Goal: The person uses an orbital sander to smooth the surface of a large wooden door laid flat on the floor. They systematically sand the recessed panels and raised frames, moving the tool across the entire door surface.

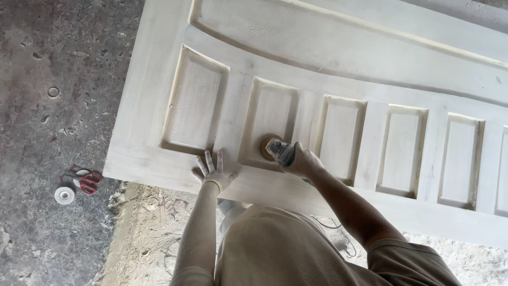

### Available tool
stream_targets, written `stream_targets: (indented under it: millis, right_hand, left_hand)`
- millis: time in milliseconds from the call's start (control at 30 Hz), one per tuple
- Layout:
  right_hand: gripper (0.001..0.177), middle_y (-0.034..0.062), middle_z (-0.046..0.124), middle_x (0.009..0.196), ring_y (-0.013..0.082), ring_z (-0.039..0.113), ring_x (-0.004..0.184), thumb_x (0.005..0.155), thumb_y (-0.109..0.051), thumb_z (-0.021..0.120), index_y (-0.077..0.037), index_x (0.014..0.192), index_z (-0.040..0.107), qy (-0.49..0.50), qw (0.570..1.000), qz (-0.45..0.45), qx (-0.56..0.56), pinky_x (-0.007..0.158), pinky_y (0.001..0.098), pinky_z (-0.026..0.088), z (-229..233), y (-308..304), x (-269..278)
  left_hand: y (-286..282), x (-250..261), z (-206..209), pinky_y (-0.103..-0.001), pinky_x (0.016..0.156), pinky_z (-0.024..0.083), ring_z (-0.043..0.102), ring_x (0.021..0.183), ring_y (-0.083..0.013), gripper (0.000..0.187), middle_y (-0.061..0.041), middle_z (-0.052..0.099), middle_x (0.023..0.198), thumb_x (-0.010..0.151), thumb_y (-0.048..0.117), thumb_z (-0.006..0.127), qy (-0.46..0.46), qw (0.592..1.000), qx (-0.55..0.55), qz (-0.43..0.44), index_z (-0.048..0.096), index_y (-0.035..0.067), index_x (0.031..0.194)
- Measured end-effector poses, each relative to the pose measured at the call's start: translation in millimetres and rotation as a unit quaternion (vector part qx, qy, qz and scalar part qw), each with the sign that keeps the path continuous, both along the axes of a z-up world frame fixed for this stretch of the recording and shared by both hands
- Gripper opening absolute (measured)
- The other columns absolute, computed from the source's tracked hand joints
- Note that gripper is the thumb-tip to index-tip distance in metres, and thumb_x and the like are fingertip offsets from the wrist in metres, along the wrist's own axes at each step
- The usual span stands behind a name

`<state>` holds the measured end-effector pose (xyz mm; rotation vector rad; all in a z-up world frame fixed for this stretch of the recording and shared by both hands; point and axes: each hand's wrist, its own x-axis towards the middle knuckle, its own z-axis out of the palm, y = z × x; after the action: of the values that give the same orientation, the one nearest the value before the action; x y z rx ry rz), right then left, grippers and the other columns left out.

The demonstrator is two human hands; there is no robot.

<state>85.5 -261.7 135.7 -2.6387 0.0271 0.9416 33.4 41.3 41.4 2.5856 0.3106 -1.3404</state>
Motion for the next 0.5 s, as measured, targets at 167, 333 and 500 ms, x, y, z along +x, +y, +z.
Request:
stream_targets:
  millis: [167,333,500]
  right_hand:
    - [0.084,0.0222,0.072,0.106,0.0354,0.075,0.097,0.068,-0.045,0.087,-0.001,0.127,0.047,0.009,1.000,0.007,0.002,0.086,0.0430,0.063,4,9,4]
    - [0.082,0.0246,0.071,0.109,0.0381,0.073,0.100,0.071,-0.043,0.085,0.001,0.129,0.047,-0.012,0.998,-0.051,-0.017,0.087,0.0465,0.061,2,2,63]
    - [0.087,0.0267,0.070,0.114,0.0391,0.071,0.107,0.069,-0.047,0.087,0.004,0.128,0.049,-0.063,0.996,-0.055,-0.004,0.095,0.0454,0.058,-8,-9,114]
  left_hand:
    - [-1,5,0,-0.078,0.113,-0.007,-0.037,0.148,-0.0463,0.121,-0.014,-0.041,0.164,0.084,0.081,0.054,0.024,1.000,0.014,-0.003,-0.027,0.035,0.160]
    - [-2,2,3,-0.079,0.113,-0.009,-0.038,0.147,-0.0464,0.123,-0.014,-0.043,0.164,0.083,0.083,0.055,0.002,1.000,0.017,-0.003,-0.028,0.034,0.160]
    - [-3,0,6,-0.080,0.113,-0.009,-0.038,0.148,-0.0469,0.124,-0.014,-0.040,0.165,0.081,0.085,0.055,-0.001,1.000,0.014,0.006,-0.027,0.036,0.160]
